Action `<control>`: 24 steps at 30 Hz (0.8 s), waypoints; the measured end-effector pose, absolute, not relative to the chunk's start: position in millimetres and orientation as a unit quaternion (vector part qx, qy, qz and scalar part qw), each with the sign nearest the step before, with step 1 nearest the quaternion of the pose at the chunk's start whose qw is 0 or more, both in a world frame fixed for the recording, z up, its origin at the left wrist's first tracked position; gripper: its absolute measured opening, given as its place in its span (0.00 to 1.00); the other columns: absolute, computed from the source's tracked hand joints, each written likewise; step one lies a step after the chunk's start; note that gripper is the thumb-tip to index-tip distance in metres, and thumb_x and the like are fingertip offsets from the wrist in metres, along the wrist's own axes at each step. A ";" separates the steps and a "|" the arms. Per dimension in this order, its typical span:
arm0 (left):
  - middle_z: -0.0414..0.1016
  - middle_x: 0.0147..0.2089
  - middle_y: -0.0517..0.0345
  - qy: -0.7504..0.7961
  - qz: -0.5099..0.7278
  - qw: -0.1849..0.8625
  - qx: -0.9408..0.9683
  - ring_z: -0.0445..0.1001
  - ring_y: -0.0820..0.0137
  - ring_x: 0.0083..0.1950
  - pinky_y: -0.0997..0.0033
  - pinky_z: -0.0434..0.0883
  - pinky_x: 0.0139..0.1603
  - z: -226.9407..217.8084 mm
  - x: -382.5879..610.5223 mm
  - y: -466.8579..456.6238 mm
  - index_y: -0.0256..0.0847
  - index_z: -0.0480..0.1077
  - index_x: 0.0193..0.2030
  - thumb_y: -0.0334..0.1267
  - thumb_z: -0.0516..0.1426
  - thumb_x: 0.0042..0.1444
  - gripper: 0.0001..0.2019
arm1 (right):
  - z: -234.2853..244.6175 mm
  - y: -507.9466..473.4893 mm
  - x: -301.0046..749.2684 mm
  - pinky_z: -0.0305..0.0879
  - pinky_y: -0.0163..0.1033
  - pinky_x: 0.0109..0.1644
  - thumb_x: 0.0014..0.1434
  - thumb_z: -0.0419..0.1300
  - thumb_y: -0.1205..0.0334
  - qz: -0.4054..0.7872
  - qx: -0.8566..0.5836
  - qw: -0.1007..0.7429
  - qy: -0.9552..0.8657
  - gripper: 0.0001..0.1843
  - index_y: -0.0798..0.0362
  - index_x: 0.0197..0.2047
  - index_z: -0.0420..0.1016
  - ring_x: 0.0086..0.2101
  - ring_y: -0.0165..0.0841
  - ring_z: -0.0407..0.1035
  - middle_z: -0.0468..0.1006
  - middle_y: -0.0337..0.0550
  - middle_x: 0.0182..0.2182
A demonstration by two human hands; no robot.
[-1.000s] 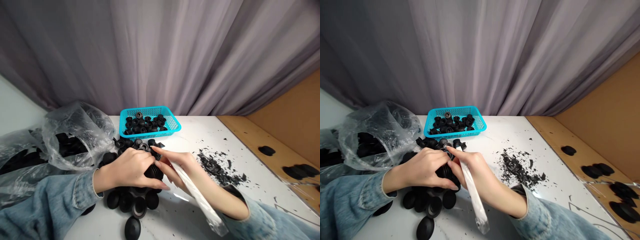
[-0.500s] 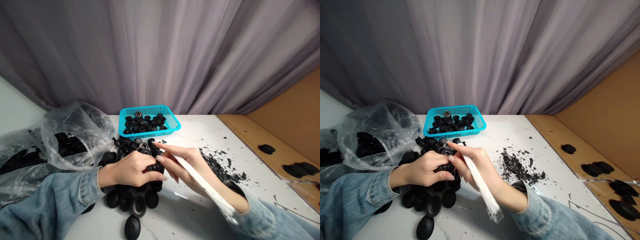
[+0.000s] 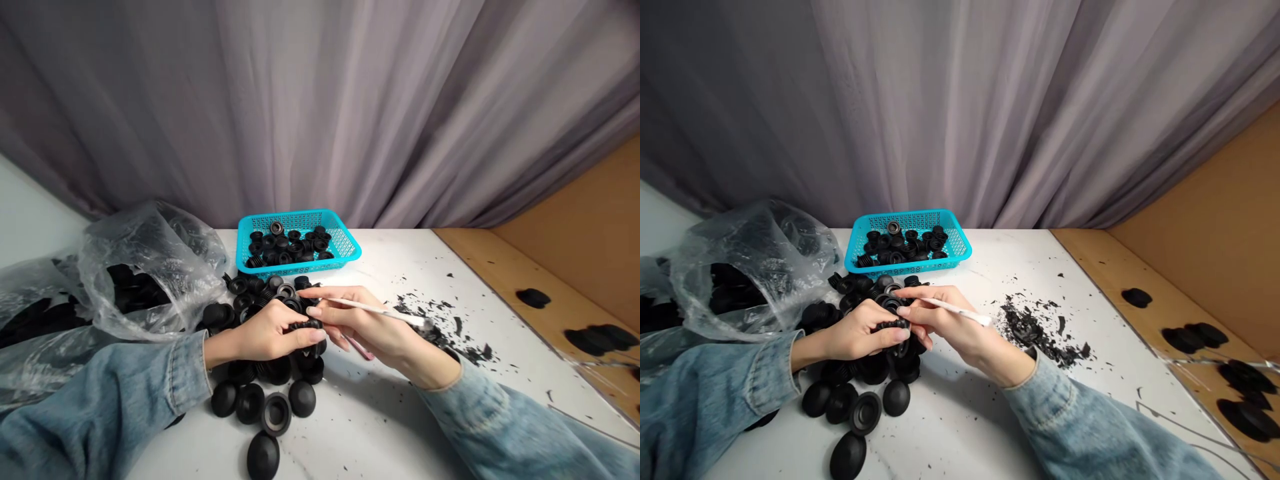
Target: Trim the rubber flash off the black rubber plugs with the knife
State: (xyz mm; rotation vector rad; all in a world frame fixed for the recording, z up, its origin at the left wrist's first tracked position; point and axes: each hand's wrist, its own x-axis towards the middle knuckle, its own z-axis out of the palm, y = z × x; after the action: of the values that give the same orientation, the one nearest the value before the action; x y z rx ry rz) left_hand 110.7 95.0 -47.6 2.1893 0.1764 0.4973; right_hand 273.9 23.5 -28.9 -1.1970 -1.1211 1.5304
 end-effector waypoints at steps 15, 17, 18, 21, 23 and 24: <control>0.52 0.14 0.67 0.148 0.085 0.586 0.792 0.50 0.82 0.15 0.80 0.48 0.14 -49.3 107.5 97.4 0.37 0.56 0.17 0.44 0.50 0.59 0.22 | -16.2 22.4 299.8 0.62 0.33 0.24 0.64 0.39 0.43 0.491 -0.545 0.392 -0.555 0.31 0.57 0.52 0.71 0.19 0.27 0.65 0.70 0.38 0.17; 0.52 0.15 0.67 0.143 0.080 0.599 0.784 0.50 0.82 0.15 0.80 0.48 0.14 -50.3 107.0 97.0 0.37 0.56 0.18 0.45 0.50 0.59 0.21 | -7.1 17.9 303.2 0.64 0.35 0.25 0.62 0.46 0.43 0.494 -0.534 0.364 -0.581 0.28 0.59 0.45 0.75 0.18 0.28 0.66 0.71 0.39 0.17; 0.53 0.15 0.67 0.139 0.078 0.604 0.781 0.51 0.82 0.16 0.80 0.49 0.14 -50.8 107.0 97.0 0.37 0.56 0.19 0.45 0.51 0.59 0.21 | -2.8 15.6 303.8 0.64 0.35 0.24 0.60 0.52 0.45 0.501 -0.527 0.355 -0.588 0.25 0.59 0.42 0.76 0.18 0.28 0.67 0.72 0.39 0.17; 0.53 0.16 0.67 0.131 0.075 0.600 0.786 0.51 0.81 0.16 0.80 0.50 0.15 -51.2 107.4 97.6 0.36 0.56 0.19 0.44 0.51 0.59 0.20 | 5.7 10.7 302.7 0.64 0.35 0.21 0.55 0.60 0.51 0.530 -0.512 0.384 -0.556 0.18 0.57 0.41 0.72 0.18 0.30 0.68 0.73 0.38 0.18; 0.53 0.16 0.67 0.126 0.074 0.588 0.796 0.51 0.81 0.17 0.79 0.50 0.16 -50.1 107.8 97.9 0.36 0.56 0.19 0.42 0.50 0.59 0.20 | 6.2 10.6 302.0 0.64 0.34 0.19 0.53 0.62 0.52 0.558 -0.508 0.395 -0.524 0.15 0.55 0.37 0.69 0.18 0.30 0.69 0.76 0.39 0.20; 0.53 0.16 0.67 0.123 0.075 0.580 0.802 0.51 0.81 0.17 0.79 0.50 0.16 -49.4 108.0 97.9 0.36 0.56 0.18 0.42 0.51 0.59 0.20 | 5.2 11.6 302.1 0.64 0.35 0.19 0.52 0.63 0.52 0.568 -0.511 0.390 -0.514 0.15 0.55 0.34 0.67 0.17 0.30 0.69 0.77 0.41 0.21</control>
State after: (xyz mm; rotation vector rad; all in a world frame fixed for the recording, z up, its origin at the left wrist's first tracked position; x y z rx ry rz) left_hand 108.0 97.9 -49.4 1.8745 0.2884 0.1757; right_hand 302.1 11.6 5.2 -1.2993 -1.3070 1.4436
